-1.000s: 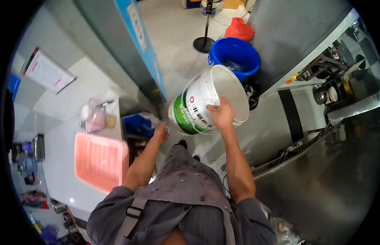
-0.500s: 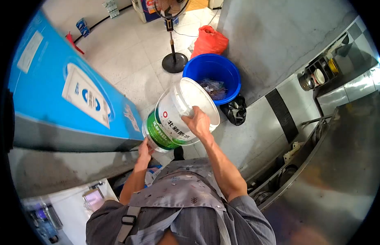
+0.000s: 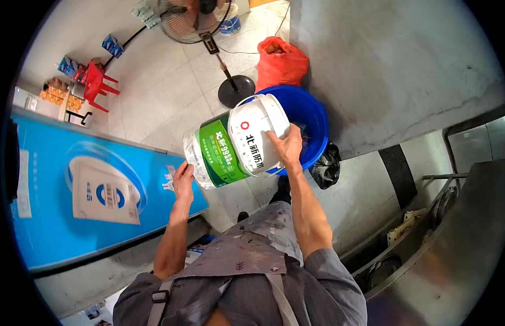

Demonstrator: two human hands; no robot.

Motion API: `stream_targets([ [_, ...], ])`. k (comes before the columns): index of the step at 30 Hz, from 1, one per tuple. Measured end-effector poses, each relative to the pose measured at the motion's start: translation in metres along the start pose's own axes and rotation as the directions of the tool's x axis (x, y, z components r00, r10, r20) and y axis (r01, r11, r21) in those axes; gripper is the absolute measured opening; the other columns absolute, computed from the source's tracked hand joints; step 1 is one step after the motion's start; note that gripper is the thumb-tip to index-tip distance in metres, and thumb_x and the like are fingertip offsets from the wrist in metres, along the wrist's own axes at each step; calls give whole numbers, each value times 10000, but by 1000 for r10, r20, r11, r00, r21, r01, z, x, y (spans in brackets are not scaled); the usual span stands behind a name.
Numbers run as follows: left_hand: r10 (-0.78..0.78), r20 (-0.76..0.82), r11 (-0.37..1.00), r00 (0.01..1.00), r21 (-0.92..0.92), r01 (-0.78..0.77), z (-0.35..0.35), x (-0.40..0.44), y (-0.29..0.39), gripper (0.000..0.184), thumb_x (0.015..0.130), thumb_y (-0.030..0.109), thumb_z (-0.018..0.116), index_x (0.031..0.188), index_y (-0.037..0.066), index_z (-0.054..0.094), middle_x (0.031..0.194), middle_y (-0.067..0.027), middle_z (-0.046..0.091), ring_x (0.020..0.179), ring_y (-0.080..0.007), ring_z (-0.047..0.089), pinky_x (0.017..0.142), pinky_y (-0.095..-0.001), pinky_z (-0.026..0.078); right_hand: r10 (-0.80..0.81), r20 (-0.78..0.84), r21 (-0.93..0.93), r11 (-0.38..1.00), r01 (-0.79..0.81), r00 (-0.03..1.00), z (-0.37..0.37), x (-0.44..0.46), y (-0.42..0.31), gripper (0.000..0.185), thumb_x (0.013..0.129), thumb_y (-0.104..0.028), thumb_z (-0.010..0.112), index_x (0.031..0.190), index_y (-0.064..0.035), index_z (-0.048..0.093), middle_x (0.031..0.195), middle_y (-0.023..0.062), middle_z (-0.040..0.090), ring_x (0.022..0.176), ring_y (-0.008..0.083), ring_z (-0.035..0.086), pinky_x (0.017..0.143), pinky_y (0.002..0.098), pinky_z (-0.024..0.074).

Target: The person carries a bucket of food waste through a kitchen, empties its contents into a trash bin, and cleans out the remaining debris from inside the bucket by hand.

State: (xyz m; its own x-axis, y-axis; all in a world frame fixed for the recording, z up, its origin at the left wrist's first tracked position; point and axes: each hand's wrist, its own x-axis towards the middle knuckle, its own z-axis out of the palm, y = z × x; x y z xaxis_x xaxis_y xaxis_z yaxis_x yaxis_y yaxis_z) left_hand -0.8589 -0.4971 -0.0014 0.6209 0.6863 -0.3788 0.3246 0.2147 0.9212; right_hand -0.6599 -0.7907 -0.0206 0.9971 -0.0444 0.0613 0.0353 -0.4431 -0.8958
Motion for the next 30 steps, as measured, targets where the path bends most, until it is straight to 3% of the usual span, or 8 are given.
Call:
stream_targets([
  [7,81,223,934,972,323,-152,152,7,24,428,874,158,699,1272,26,614,1043,-58,554,944,-150,542,850,-291,441,289,-29,111,952,-284,957,1,75,145,688,751,-466,748,1134,88,605,1141,285,633,1042,417,627,908,466,481],
  [9,133,302,902,944,357,-242,188,6,17,427,858,142,707,1266,51,623,1003,-63,540,918,-160,534,833,-280,449,547,-173,28,834,-551,819,12,76,197,779,782,-559,689,1188,98,577,1190,303,610,1135,432,581,977,478,438],
  [10,126,347,886,929,382,-262,203,3,19,426,859,141,705,1264,38,619,997,-63,534,908,-159,531,815,-281,456,631,-99,63,775,-628,769,3,76,208,848,795,-623,641,1233,98,553,1224,316,590,1200,442,537,1024,479,403],
  [19,73,519,737,852,547,-397,288,-18,55,485,831,160,725,1282,27,605,930,-68,510,844,-158,522,728,-276,462,729,-25,199,674,-711,684,14,63,281,955,799,-677,620,1190,190,537,1166,347,610,1115,417,603,963,440,456],
  [23,129,562,704,817,529,-475,295,-21,59,506,825,144,726,1300,34,588,936,-79,523,821,-174,536,731,-285,466,775,89,221,597,-771,625,6,58,269,943,759,-704,670,1159,145,582,1036,254,665,947,297,643,822,401,508],
  [25,165,571,739,804,467,-484,302,-23,62,508,827,122,723,1306,32,579,949,-88,530,837,-182,559,758,-294,480,795,16,198,592,-781,607,17,54,273,866,790,-658,677,1155,123,602,1017,195,675,892,250,637,774,364,513],
  [27,166,579,725,798,477,-497,306,-31,71,498,833,94,712,1303,8,570,972,-112,540,860,-207,587,776,-312,500,733,77,448,580,-680,676,23,49,278,876,765,-686,683,1068,134,625,951,226,691,828,236,666,716,369,541],
  [30,236,612,646,755,481,-593,311,-47,85,474,835,73,702,1274,-43,564,1012,-149,555,879,-260,611,762,-342,520,672,194,620,481,-620,715,40,35,313,804,815,-638,675,1114,107,626,955,137,696,797,175,643,670,312,522],
])
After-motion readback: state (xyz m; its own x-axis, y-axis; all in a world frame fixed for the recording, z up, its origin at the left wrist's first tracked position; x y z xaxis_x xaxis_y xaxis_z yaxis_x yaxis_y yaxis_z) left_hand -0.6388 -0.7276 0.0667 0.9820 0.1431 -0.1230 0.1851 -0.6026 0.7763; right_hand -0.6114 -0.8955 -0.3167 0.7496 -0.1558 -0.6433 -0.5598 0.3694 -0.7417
